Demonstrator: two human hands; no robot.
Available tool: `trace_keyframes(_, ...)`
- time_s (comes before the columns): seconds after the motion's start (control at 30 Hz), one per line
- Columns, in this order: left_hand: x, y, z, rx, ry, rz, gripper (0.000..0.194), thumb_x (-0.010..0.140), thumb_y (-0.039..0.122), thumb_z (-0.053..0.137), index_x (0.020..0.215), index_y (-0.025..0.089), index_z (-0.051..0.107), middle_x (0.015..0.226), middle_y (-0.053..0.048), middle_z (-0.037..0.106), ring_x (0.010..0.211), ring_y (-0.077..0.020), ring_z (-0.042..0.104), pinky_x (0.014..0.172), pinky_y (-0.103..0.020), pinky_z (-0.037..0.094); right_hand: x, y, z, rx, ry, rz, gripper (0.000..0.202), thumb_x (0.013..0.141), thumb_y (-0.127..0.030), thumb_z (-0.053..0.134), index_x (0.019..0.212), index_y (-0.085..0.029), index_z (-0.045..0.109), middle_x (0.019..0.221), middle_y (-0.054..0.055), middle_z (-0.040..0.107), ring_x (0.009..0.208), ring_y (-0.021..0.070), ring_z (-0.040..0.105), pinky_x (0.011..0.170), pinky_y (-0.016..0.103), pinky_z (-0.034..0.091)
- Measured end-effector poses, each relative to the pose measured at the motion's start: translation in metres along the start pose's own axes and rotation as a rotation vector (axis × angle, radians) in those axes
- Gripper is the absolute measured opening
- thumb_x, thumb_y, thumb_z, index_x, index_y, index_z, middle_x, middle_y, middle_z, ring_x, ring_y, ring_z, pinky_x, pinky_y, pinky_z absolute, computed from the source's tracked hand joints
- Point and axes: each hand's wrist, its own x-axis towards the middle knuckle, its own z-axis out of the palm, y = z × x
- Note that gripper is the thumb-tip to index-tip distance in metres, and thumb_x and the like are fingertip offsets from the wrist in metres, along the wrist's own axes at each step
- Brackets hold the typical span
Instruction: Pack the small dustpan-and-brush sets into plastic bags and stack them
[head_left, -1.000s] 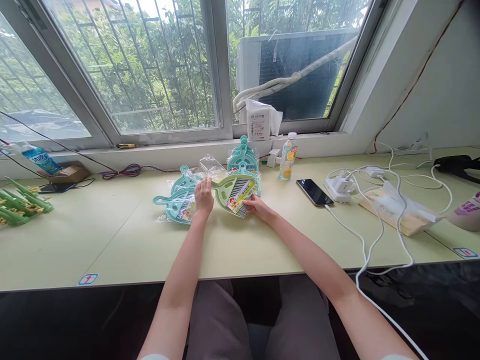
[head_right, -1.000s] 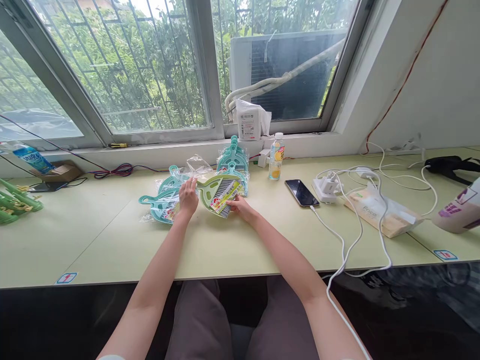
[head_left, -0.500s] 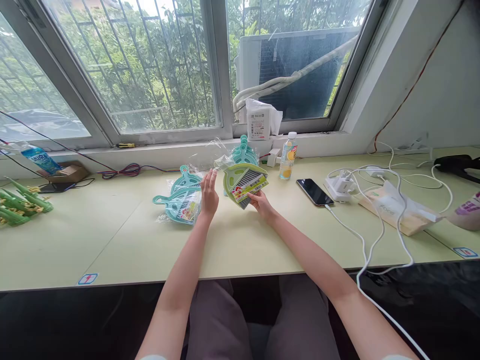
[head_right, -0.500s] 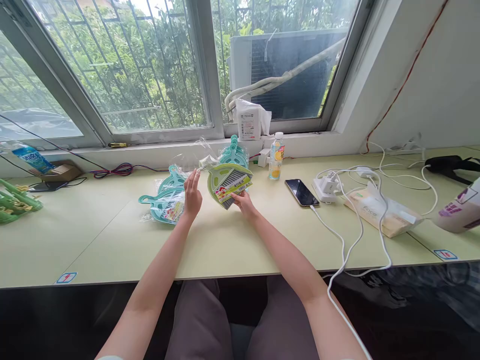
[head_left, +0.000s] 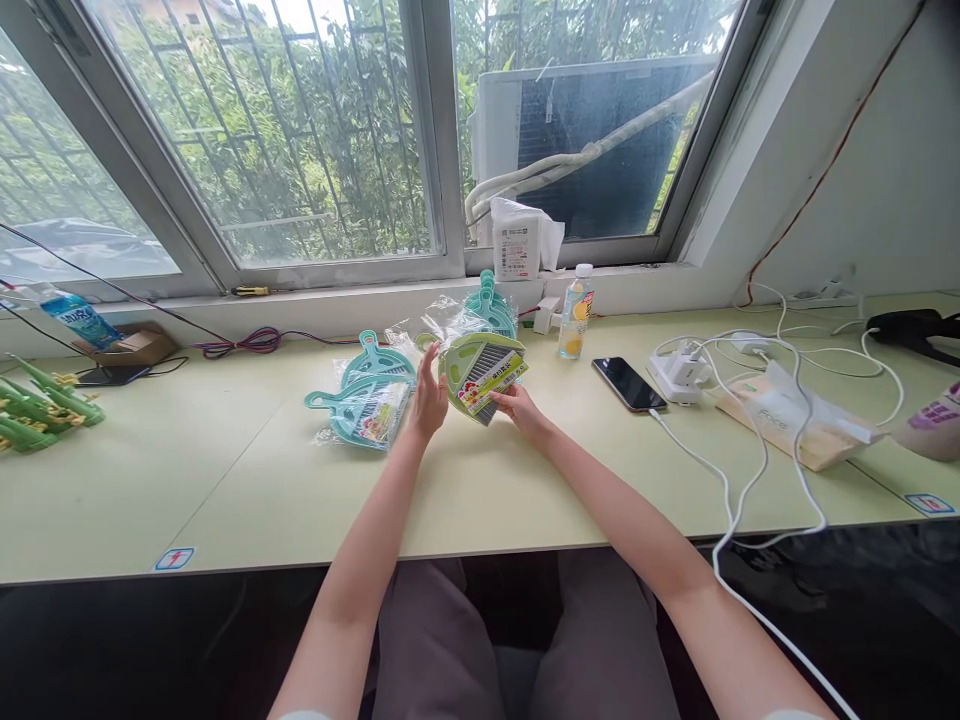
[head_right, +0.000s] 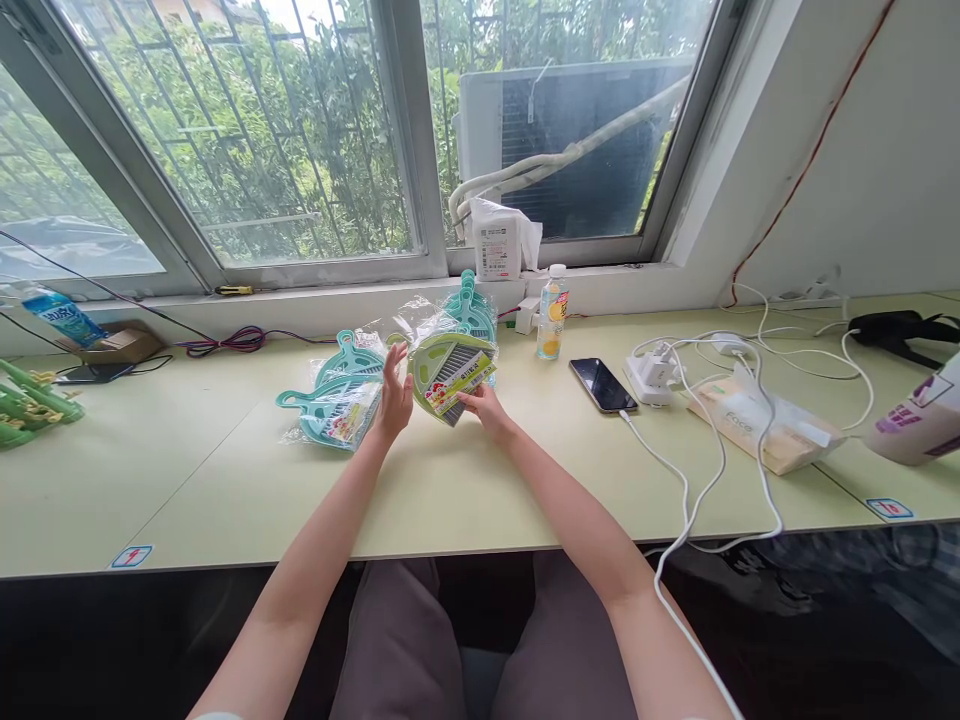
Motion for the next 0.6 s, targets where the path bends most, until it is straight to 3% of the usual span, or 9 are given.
trace_keyframes(0.1,0.001,0.005,-0.001,-0.015,0.094,-0.108,0.056,0.098,0.023,0.029,0.149,0.028,0.008,0.149,-0.015,0.033,0.137,-0.0198,0.036,0.11,-0.044,0.034,-0.001,0.001,0.002,0.024,-0.019,0.003,0.043,0.058,-0.033,0.085,0.094,-0.021,0.066,0.105,0.007,0.073,0.108,0.0308,0.064,0.1,0.052,0.048)
trace_keyframes(0.17,0.004,0.01,-0.002,0.03,0.188,-0.214,0.057,0.098,0.027,0.031,0.149,0.028,0.006,0.153,-0.016,0.026,0.143,-0.0213,0.026,0.112,-0.046,0.031,-0.001,0.002,0.002,0.049,-0.022,-0.001,0.043,0.057,-0.034,0.086,0.093,-0.021,0.067,0.104,0.008,0.073,0.107,0.0307,0.065,0.099,0.051,0.049)
trace_keyframes(0.27,0.008,0.016,-0.007,0.113,0.327,-0.383,0.079,0.092,0.035,0.051,0.149,0.025,-0.004,0.156,-0.02,0.013,0.148,-0.0258,0.009,0.117,-0.052,0.018,-0.001,0.002,0.001,0.068,-0.042,-0.011,0.044,0.057,-0.035,0.086,0.095,-0.02,0.068,0.106,0.007,0.073,0.107,0.0303,0.065,0.099,0.05,0.049)
trace_keyframes(0.33,0.012,0.015,-0.01,0.087,0.358,-0.481,0.094,0.087,0.039,0.061,0.149,0.024,-0.007,0.157,-0.021,0.01,0.148,-0.0282,0.007,0.117,-0.054,0.015,-0.001,0.002,0.0,0.071,-0.059,-0.021,0.045,0.059,-0.035,0.085,0.098,-0.02,0.068,0.107,0.007,0.073,0.108,0.0298,0.065,0.1,0.049,0.049)
trace_keyframes(0.4,0.015,0.009,-0.013,-0.082,0.323,-0.572,0.096,0.086,0.04,0.062,0.15,0.026,-0.008,0.157,-0.02,0.014,0.146,-0.0275,0.016,0.115,-0.052,0.022,-0.001,0.002,-0.001,0.07,-0.071,-0.029,0.046,0.061,-0.034,0.085,0.101,-0.021,0.068,0.11,0.007,0.072,0.109,0.0293,0.064,0.1,0.049,0.049)
trace_keyframes(0.47,0.016,0.001,-0.013,-0.366,0.235,-0.661,0.092,0.087,0.04,0.061,0.15,0.029,-0.004,0.153,-0.016,0.028,0.14,-0.0244,0.033,0.111,-0.046,0.034,-0.002,0.003,-0.001,0.065,-0.081,-0.028,0.046,0.062,-0.034,0.084,0.102,-0.021,0.068,0.111,0.007,0.071,0.108,0.029,0.064,0.1,0.049,0.048)
trace_keyframes(0.6,0.014,-0.005,-0.008,-0.8,0.105,-0.813,0.072,0.084,0.036,0.064,0.146,0.024,0.03,0.13,-0.01,0.059,0.123,-0.0209,0.055,0.105,-0.037,0.043,-0.003,0.003,0.001,0.066,-0.087,-0.005,0.046,0.062,-0.034,0.084,0.102,-0.019,0.067,0.111,0.007,0.072,0.106,0.0288,0.066,0.098,0.049,0.05)
